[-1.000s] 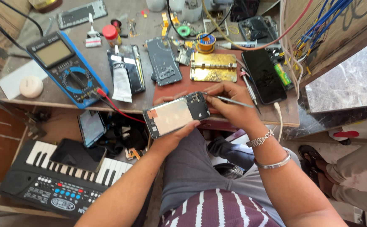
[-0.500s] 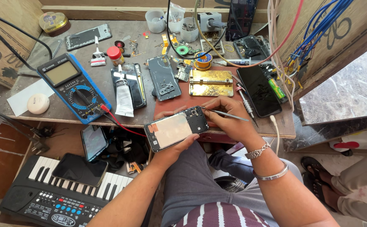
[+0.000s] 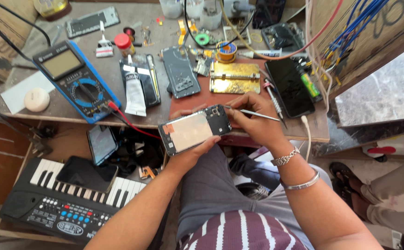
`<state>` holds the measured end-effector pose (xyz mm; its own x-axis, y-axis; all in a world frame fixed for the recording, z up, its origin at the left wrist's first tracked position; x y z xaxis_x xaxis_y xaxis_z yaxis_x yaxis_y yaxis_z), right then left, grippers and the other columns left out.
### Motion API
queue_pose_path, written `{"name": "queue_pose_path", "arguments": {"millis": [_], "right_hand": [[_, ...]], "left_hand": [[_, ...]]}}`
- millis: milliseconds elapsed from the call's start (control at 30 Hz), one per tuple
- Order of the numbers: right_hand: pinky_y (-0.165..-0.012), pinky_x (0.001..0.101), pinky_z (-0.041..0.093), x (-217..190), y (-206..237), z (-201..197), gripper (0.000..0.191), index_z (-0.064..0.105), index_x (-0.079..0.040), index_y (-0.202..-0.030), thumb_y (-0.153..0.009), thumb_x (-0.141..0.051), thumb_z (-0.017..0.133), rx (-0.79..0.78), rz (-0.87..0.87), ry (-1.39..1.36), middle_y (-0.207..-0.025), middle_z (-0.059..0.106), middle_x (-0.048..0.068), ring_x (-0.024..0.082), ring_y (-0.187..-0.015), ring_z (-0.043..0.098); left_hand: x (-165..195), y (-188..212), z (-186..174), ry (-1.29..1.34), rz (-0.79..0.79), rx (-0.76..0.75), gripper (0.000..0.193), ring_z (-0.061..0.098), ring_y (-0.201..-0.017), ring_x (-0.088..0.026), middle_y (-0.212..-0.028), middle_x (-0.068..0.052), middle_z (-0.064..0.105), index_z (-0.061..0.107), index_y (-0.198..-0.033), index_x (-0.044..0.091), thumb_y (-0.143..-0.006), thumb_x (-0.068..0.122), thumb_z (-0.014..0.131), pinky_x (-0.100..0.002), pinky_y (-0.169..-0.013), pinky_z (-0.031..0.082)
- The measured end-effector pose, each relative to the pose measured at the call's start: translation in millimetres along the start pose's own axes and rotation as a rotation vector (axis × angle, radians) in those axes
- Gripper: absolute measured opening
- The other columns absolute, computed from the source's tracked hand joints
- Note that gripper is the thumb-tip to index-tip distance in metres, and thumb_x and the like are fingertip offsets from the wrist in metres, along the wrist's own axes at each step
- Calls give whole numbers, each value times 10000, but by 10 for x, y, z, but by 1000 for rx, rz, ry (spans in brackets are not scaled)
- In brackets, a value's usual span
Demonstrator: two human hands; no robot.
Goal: The person unscrews small screws from the back of a disassembled smartphone using a screwdriver, placing the screws on the work mat. They then use a thin metal pry tool to scrape and pry along the edge of the phone frame while holding the phone steady on the bench.
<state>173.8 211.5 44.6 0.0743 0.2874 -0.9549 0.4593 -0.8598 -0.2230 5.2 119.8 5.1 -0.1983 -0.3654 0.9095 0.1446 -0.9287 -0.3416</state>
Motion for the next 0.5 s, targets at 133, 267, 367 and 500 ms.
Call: {"name": "queue_pose_path", "arguments": {"millis": [133, 267, 367, 500], "right_hand": [[-786, 250, 577, 34, 12, -37, 88, 627, 25, -1035, -967, 4, 679, 31, -19, 47, -1021, 748, 90, 100, -909, 699], [-866, 241, 582, 4, 8, -47, 131, 643, 24, -1097, -970, 4, 664, 39, -46, -3, -1072, 736, 80, 104, -989, 719], [-887, 240, 597, 5, 23, -47, 148, 626, 26, -1109, -966, 3, 657, 32, -47, -51, -1069, 746, 78, 106, -1004, 731], [-835, 252, 593, 35, 44, -96, 101, 632, 38, -1073, -986, 14, 676, 66, -53, 2, -1037, 748, 110, 123, -949, 726]], "left_hand": [[-20, 8, -18, 30, -7, -4, 773, 588, -1359, -211, -1550, -145, 494, 321, -1385, 42, -814, -17, 839, -347, -1105, 551], [-15, -13, 9, 38, -37, -29, 772, 575, -1369, -199, -1565, -134, 477, 331, -1409, 34, -820, -15, 828, -338, -1113, 536], [-61, -4, 18, 15, -115, -54, 795, 593, -1343, -194, -1533, -146, 527, 380, -1489, 29, -830, -6, 824, -323, -1104, 528], [-127, 31, -10, -1, -194, -49, 818, 623, -1292, -186, -1483, -154, 576, 417, -1533, 30, -826, 11, 828, -311, -1064, 542]]}}
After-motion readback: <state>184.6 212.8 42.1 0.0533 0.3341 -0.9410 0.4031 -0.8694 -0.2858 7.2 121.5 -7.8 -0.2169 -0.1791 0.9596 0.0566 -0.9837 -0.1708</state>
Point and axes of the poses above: each hand's wrist, its own y-axis away from the middle knuckle, its own z-axis out of the palm, x = y × z, the point moved 8 cm from there along -y, towards the middle knuckle
